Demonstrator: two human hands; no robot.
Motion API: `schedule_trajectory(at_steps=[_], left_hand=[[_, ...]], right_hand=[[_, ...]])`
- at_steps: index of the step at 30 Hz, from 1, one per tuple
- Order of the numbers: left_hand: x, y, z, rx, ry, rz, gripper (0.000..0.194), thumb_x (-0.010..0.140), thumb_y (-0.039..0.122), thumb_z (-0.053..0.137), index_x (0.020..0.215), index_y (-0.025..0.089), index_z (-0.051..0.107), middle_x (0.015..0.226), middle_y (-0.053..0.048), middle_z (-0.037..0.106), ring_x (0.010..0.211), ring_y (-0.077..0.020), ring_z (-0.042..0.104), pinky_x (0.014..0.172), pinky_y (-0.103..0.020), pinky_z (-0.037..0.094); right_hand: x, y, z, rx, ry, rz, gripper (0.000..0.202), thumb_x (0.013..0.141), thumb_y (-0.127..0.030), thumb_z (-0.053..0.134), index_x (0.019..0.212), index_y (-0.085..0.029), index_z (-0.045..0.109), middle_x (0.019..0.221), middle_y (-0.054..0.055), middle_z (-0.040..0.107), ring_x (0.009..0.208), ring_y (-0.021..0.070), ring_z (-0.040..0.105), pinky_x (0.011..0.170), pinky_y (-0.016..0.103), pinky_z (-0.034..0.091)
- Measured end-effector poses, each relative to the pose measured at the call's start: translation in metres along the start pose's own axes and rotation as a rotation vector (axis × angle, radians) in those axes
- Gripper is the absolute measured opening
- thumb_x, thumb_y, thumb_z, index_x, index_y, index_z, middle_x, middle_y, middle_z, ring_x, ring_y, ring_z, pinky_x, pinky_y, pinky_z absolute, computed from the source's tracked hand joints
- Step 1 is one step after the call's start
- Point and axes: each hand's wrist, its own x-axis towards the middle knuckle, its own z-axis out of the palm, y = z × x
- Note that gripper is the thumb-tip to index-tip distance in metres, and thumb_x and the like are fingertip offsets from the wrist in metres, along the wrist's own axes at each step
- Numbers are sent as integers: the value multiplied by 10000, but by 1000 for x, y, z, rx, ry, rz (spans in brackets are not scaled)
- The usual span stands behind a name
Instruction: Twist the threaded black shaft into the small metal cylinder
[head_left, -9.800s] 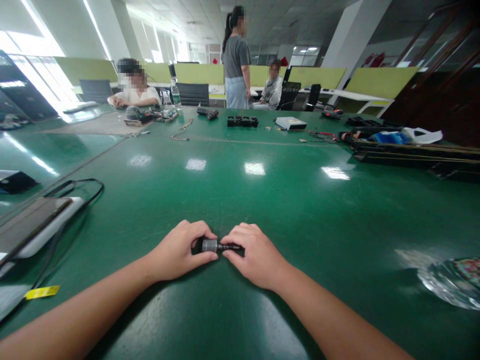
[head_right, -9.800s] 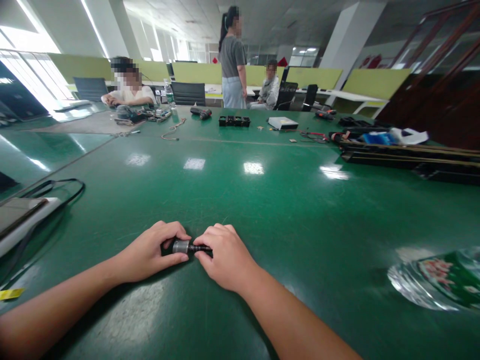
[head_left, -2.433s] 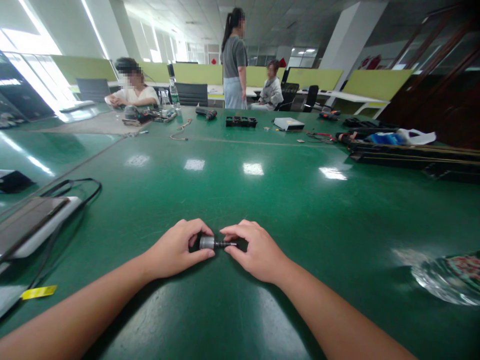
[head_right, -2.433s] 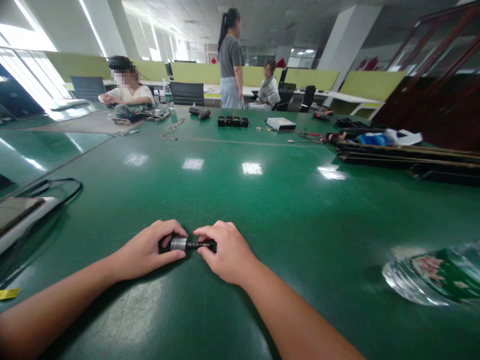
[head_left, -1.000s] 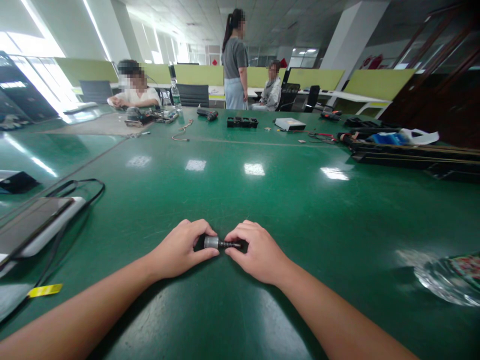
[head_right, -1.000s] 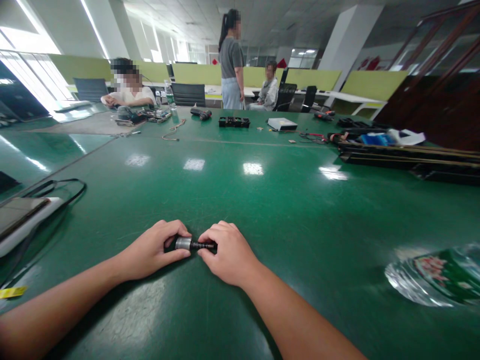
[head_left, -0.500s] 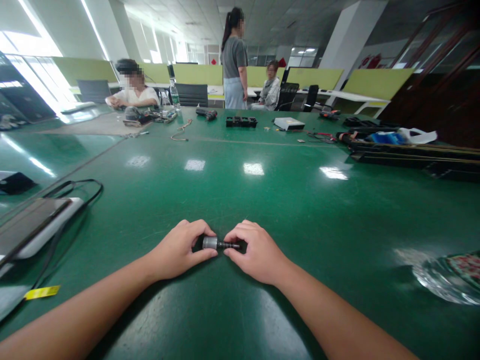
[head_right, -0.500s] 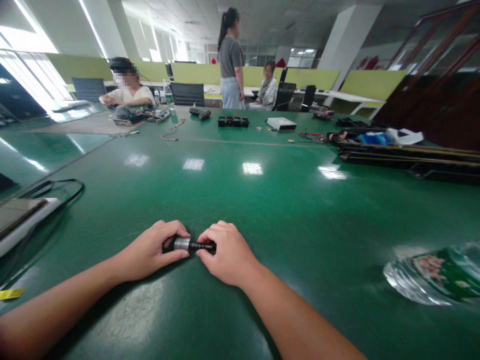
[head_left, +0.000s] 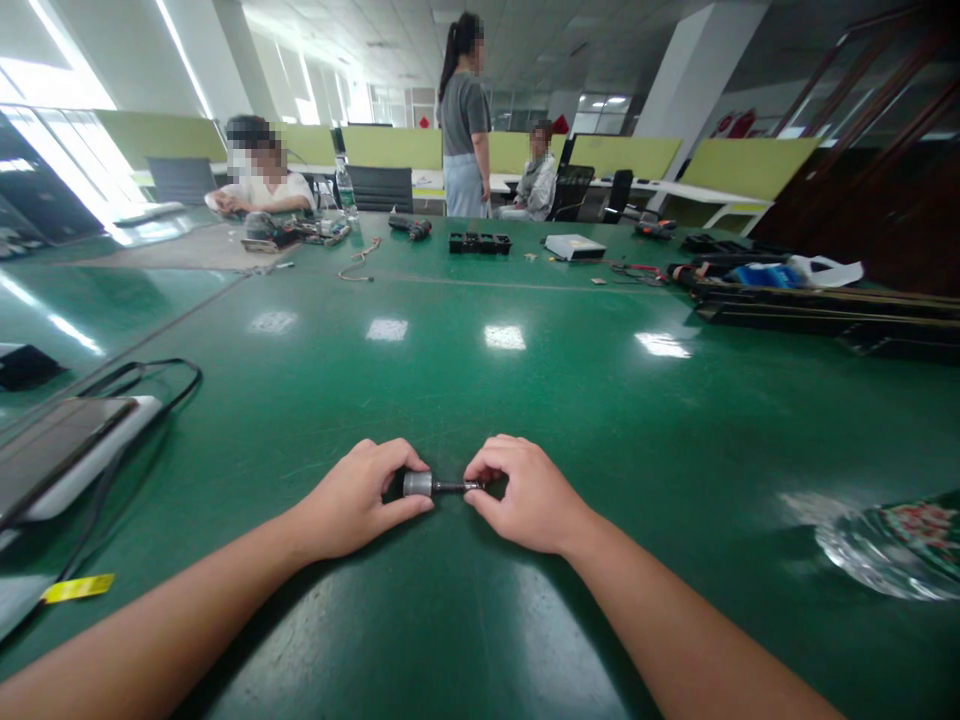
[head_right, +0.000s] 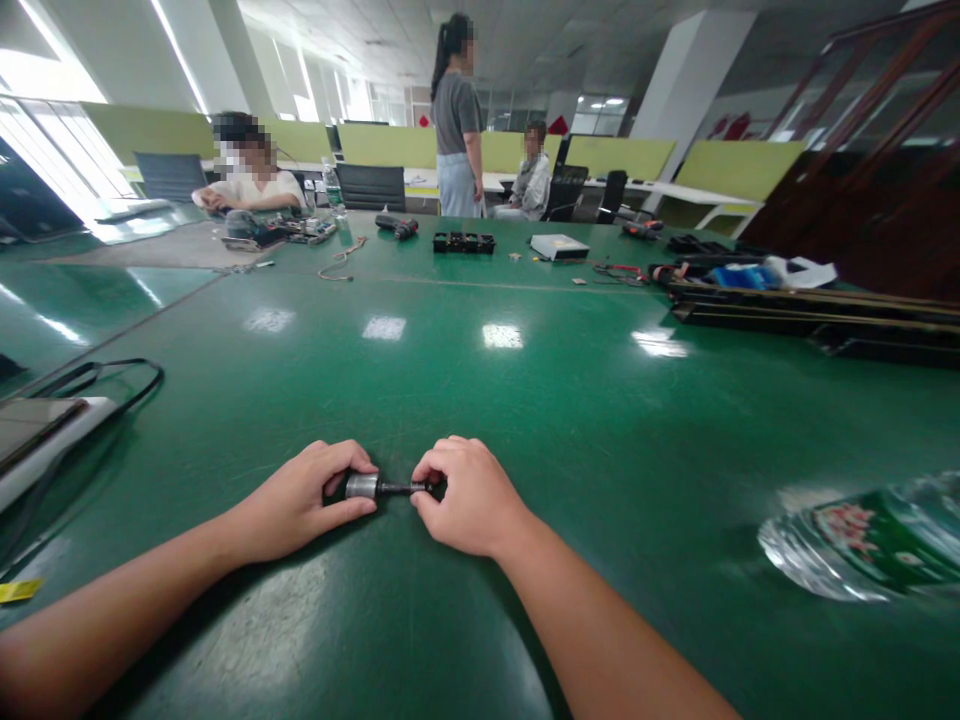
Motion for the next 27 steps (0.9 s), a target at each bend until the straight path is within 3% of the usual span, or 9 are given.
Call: schedule_trajectory(at_steps=[6,14,19,27], left_hand=[[0,2,0,1,7,-27,280,880,468,617,981,207,614,882,-15,659,779,-187,569,752,-313,403],[0,2,1,-2,16,-14,278,886,461,614,986,201,610,912,-23,660,804,-189,569,757,-312,402],[0,0,1,-7,26,-30,279,881,465,618,965,199,608,879,-18,655,781,-184,560,745,-309,402],[-1,0,0,-4,8,-19,270,884,455,620,989,206,607,916,-22,661,803,-189,566,758,-311,402]], right_hand=[[-2,7,-7,20,18,56,69,715,-120,672,739,-185,668,725,3,618,670,139,552,623,268,404],[-1,4,2,16,17,-16,75,744,-163,727,800,-209,709,751,-8,647,730,147,580,725,311,393],[1,2,8,74,19,-34,232,745,-92,711,939,-219,716,805,3,657,805,163,588,765,319,421],[1,0,11,115,11,-63,230,770,-104,705,965,-226,720,927,19,704,898,185,593,832,352,431]])
